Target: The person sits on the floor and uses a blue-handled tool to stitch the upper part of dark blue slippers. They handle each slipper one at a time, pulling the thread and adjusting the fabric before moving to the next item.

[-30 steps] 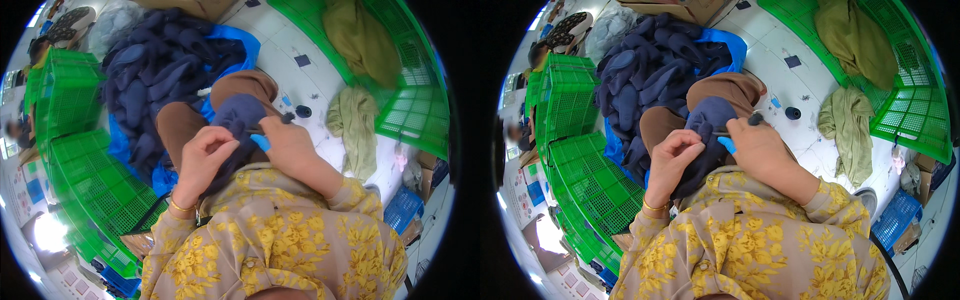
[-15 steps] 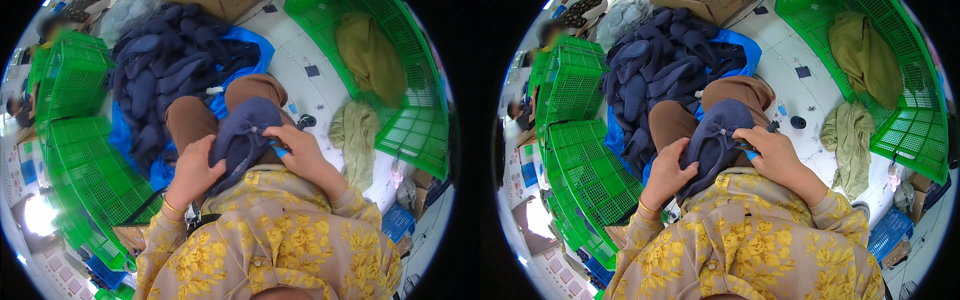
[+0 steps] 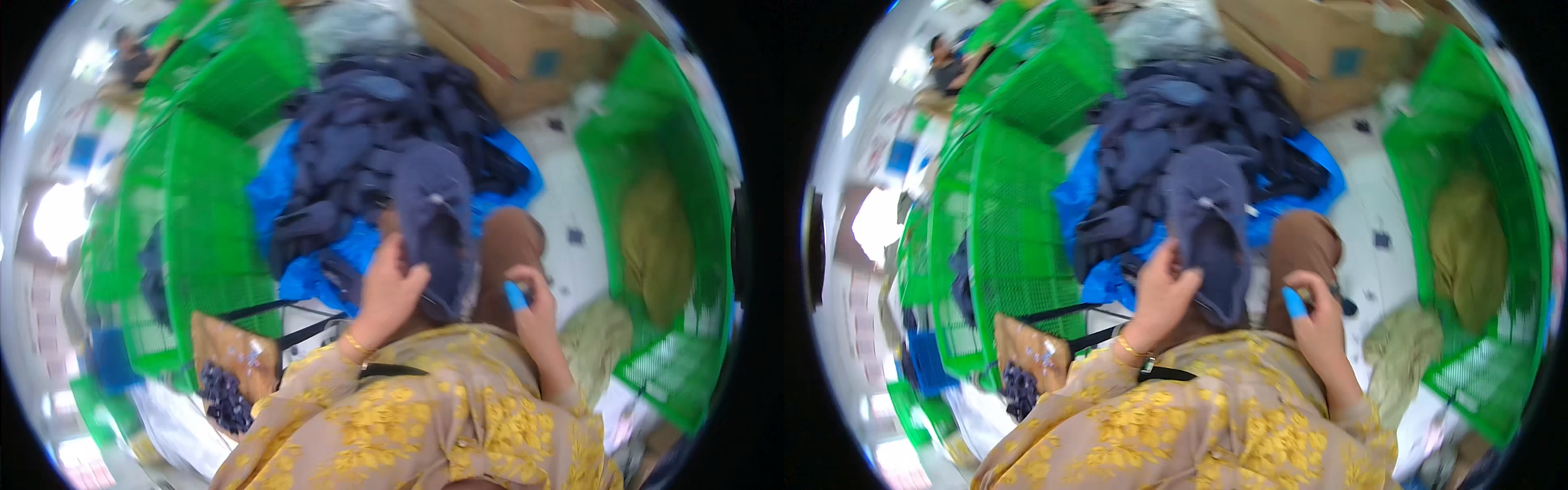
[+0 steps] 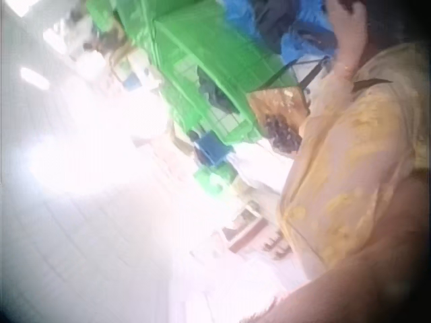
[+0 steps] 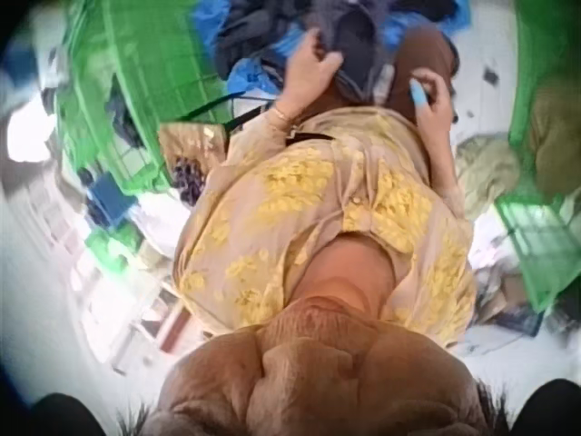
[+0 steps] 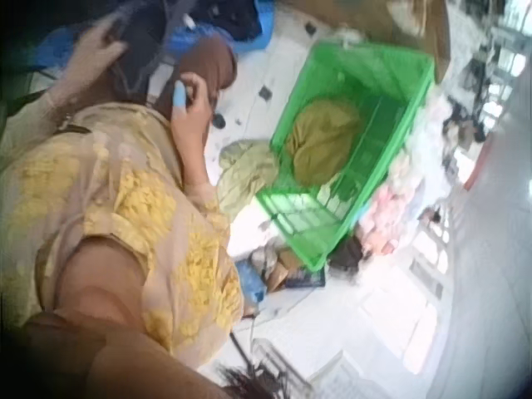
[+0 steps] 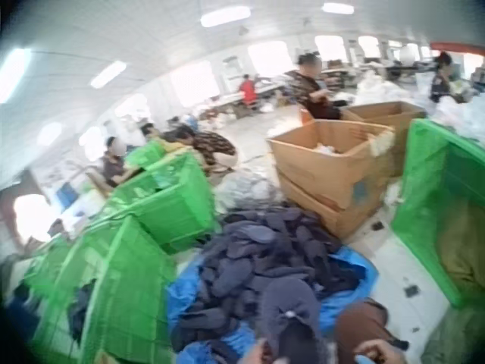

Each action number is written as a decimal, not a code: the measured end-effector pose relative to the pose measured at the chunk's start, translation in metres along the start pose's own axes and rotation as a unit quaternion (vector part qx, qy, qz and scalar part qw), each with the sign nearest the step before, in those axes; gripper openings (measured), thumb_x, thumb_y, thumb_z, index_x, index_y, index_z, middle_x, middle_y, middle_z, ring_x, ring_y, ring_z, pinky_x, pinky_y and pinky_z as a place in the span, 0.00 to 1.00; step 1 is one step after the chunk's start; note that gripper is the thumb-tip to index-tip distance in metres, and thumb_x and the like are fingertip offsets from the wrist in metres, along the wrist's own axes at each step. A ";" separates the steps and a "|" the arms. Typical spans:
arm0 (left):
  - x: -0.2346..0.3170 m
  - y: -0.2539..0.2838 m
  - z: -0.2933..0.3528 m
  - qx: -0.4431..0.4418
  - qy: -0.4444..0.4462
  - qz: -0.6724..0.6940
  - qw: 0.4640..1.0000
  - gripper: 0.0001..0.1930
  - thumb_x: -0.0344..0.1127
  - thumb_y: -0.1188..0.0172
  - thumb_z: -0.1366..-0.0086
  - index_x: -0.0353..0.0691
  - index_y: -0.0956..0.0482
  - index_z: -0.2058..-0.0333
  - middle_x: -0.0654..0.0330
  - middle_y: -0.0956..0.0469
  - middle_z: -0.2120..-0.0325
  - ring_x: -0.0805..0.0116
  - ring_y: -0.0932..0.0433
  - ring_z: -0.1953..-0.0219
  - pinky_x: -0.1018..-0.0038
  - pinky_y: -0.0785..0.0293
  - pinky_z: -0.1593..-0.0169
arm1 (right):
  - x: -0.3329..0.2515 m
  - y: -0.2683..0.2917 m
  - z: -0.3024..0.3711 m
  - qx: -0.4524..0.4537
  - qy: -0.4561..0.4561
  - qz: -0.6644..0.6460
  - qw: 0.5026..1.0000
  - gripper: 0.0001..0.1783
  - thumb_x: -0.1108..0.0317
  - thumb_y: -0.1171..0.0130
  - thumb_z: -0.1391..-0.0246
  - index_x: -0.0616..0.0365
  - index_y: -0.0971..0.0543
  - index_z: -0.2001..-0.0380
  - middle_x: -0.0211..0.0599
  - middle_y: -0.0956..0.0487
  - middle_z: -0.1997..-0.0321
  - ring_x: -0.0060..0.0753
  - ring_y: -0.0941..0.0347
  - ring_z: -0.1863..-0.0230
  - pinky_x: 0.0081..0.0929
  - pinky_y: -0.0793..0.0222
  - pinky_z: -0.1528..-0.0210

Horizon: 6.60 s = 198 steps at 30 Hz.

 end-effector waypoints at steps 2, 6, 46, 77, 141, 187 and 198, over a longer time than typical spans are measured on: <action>-0.018 -0.002 0.000 0.005 0.042 0.089 0.995 0.19 0.30 0.42 0.42 0.28 0.28 0.53 0.61 0.23 0.68 0.70 0.24 0.66 0.74 0.26 0.62 | 0.002 -0.006 -0.001 0.012 0.014 -0.030 0.999 0.09 0.77 0.47 0.46 0.62 0.26 0.60 0.35 0.23 0.59 0.28 0.28 0.53 0.24 0.35 0.48; -0.032 0.054 -0.011 -0.053 0.096 0.218 0.970 0.12 0.32 0.45 0.40 0.30 0.24 0.60 0.58 0.22 0.69 0.65 0.22 0.63 0.69 0.23 0.62 | 0.048 0.008 0.002 0.057 -0.056 -0.051 0.996 0.07 0.77 0.48 0.43 0.60 0.26 0.61 0.30 0.27 0.62 0.22 0.33 0.58 0.20 0.37 0.54; -0.012 -0.061 -0.027 -0.076 -0.308 -0.318 0.894 0.06 0.24 0.40 0.44 0.39 0.22 0.66 0.57 0.22 0.68 0.57 0.26 0.65 0.66 0.32 0.58 | 0.233 0.119 0.115 0.317 -0.433 -0.228 0.812 0.12 0.76 0.57 0.45 0.52 0.31 0.59 0.25 0.37 0.79 0.16 0.47 0.84 0.18 0.49 0.83; -0.021 -0.077 -0.056 -0.082 -0.240 -0.443 0.860 0.08 0.25 0.38 0.51 0.41 0.20 0.69 0.57 0.23 0.72 0.52 0.26 0.68 0.64 0.31 0.61 | 0.389 0.048 -0.050 -0.166 -0.131 0.485 0.849 0.05 0.69 0.43 0.54 0.52 0.18 0.78 0.38 0.21 0.77 0.42 0.26 0.69 0.42 0.39 0.61; 0.108 -0.181 0.028 -0.522 -0.214 0.105 0.819 0.09 0.24 0.43 0.39 0.34 0.22 0.59 0.60 0.23 0.69 0.70 0.24 0.69 0.78 0.28 0.64 | 0.015 0.123 0.079 0.105 -0.142 -0.107 0.979 0.08 0.71 0.44 0.42 0.62 0.26 0.74 0.19 0.34 0.81 0.11 0.45 0.76 0.16 0.47 0.76; 0.070 -0.067 0.005 -0.358 -0.129 0.097 0.920 0.08 0.35 0.47 0.33 0.36 0.23 0.64 0.59 0.26 0.79 0.74 0.28 0.76 0.74 0.29 0.69 | -0.020 0.071 0.010 -0.031 -0.056 -0.356 0.932 0.10 0.70 0.44 0.42 0.54 0.29 0.77 0.20 0.34 0.84 0.10 0.45 0.87 0.16 0.53 0.84; 0.045 -0.055 0.016 -0.195 -0.322 -0.195 0.906 0.22 0.29 0.42 0.43 0.40 0.29 0.48 0.55 0.25 0.58 0.63 0.23 0.62 0.70 0.26 0.59 | -0.043 0.054 0.009 -0.084 0.007 -0.072 0.994 0.10 0.72 0.42 0.43 0.62 0.26 0.78 0.21 0.30 0.81 0.11 0.42 0.77 0.18 0.45 0.77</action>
Point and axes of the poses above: each hand's wrist, its own z-axis away from the middle knuckle, its own y-axis out of the back of the hand, x = y × z, the point moved 2 cm from there along -z, towards the middle knuckle
